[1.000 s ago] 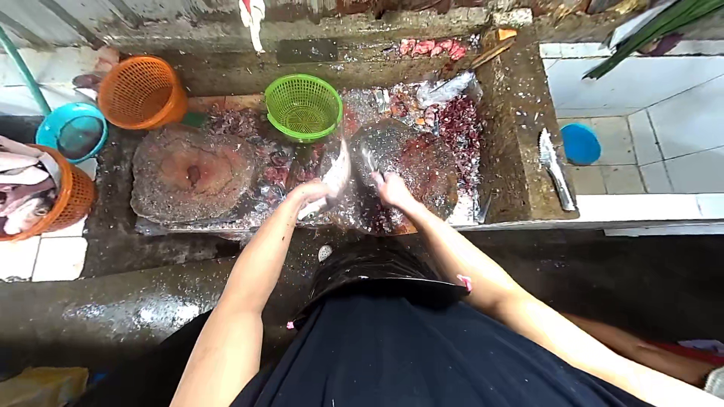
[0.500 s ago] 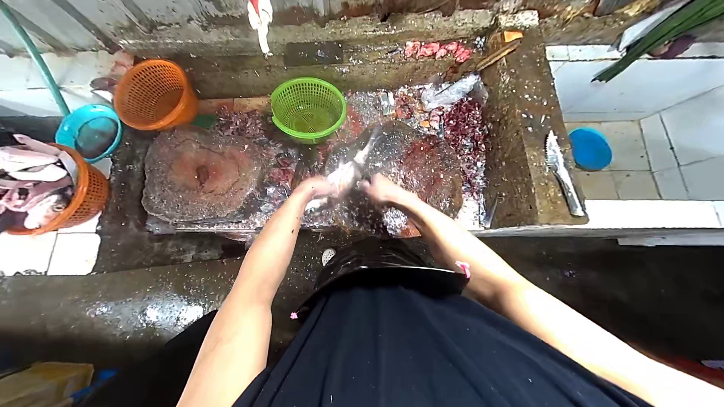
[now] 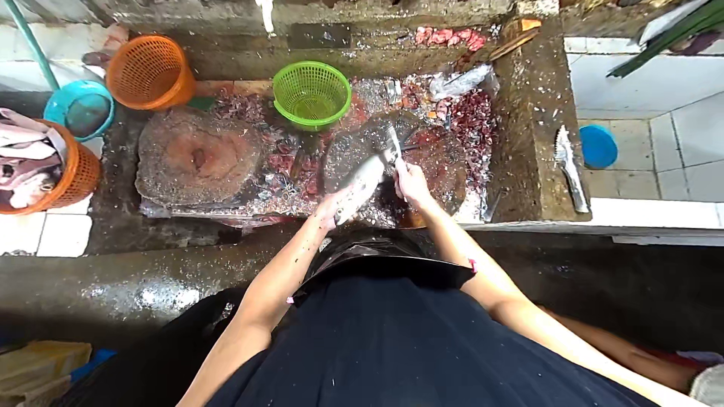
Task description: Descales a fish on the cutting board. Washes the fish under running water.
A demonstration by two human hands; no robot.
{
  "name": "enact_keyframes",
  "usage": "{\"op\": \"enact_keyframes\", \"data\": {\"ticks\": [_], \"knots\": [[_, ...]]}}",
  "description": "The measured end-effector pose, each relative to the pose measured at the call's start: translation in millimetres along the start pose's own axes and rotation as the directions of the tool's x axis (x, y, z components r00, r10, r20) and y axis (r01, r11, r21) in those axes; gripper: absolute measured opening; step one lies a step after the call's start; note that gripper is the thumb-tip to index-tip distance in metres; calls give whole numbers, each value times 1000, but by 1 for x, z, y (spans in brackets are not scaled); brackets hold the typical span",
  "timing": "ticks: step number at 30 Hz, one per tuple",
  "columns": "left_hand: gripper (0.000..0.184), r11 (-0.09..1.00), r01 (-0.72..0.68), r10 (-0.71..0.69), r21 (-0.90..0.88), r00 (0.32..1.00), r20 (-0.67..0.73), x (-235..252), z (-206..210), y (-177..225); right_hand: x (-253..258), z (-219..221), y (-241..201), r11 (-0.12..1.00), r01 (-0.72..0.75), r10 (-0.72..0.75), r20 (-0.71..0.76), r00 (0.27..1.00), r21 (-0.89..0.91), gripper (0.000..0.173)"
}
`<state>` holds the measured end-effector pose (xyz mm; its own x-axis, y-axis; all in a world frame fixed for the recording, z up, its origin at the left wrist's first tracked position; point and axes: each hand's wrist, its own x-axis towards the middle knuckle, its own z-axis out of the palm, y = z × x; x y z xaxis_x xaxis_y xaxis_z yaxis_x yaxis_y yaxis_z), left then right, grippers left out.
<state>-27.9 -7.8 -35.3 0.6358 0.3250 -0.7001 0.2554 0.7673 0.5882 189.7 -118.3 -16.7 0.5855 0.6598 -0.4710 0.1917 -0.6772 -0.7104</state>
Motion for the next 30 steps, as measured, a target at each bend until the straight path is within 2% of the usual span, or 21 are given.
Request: {"op": "enact_keyframes", "data": {"ticks": [1,2,4,6,7,8,9,11,12,13,15,17,18,19,21,22,23,25,28,30], "knots": [[51,998,-17,18,-58,1000,20,2,5,-2,-16,14,3,999,14,-13,-32,999,42,64],[48,993,-22,26,-115,999,34,3,11,0,-38,29,10,997,74,-73,-11,997,8,64],[45,985,-8,11,-171,1000,16,-14,25,8,-77,44,23,976,208,-199,120,973,-63,59],[42,989,4,-14,-148,998,-64,-36,39,26,-90,23,17,944,283,-220,311,924,-172,52],[42,988,11,-15,-157,1000,-28,-29,33,20,-89,7,9,935,272,-174,374,911,-229,52],[43,983,15,-8,-183,999,41,-11,20,6,-83,-5,4,926,268,-154,383,911,-266,52],[44,983,19,-3,-185,996,89,3,13,0,-67,-13,-1,924,268,-174,324,930,-272,52],[47,984,16,5,-175,992,125,14,11,-2,-30,-4,-4,961,200,-191,65,979,-190,56],[47,982,16,4,-186,994,106,14,14,-3,-29,12,0,983,129,-131,-10,991,-130,59],[46,978,9,4,-208,998,64,13,18,-5,-44,29,4,989,106,-106,2,994,-101,61],[43,968,-36,27,-247,999,-40,10,23,-1,-93,41,13,976,174,-150,176,973,-129,57],[41,966,-86,82,-244,996,-30,12,23,7,-106,20,1,934,249,-146,363,920,-255,55],[42,966,-66,63,-249,998,-23,11,23,0,-104,7,-3,908,267,-126,398,909,-322,55],[41,972,-45,33,-229,998,-55,13,25,-4,-90,-6,-8,894,279,-137,379,915,-351,56],[47,982,-26,36,-188,998,47,15,23,-6,-47,-12,-7,933,249,-214,153,965,-260,55],[49,983,-25,41,-182,996,85,15,23,-7,-33,-3,-5,963,189,-188,22,982,-190,56],[48,982,-25,43,-188,995,90,14,25,-8,-35,6,-6,984,107,-109,-3,994,-146,59],[45,975,-28,35,-221,999,26,8,24,-9,-77,31,10,979,142,-130,89,988,-148,58],[44,971,-47,40,-236,999,-32,7,18,2,-115,11,11,917,263,-139,380,915,-299,54],[46,972,-45,55,-231,998,40,10,16,-3,-96,-9,1,895,284,-158,351,923,-344,56]]}}
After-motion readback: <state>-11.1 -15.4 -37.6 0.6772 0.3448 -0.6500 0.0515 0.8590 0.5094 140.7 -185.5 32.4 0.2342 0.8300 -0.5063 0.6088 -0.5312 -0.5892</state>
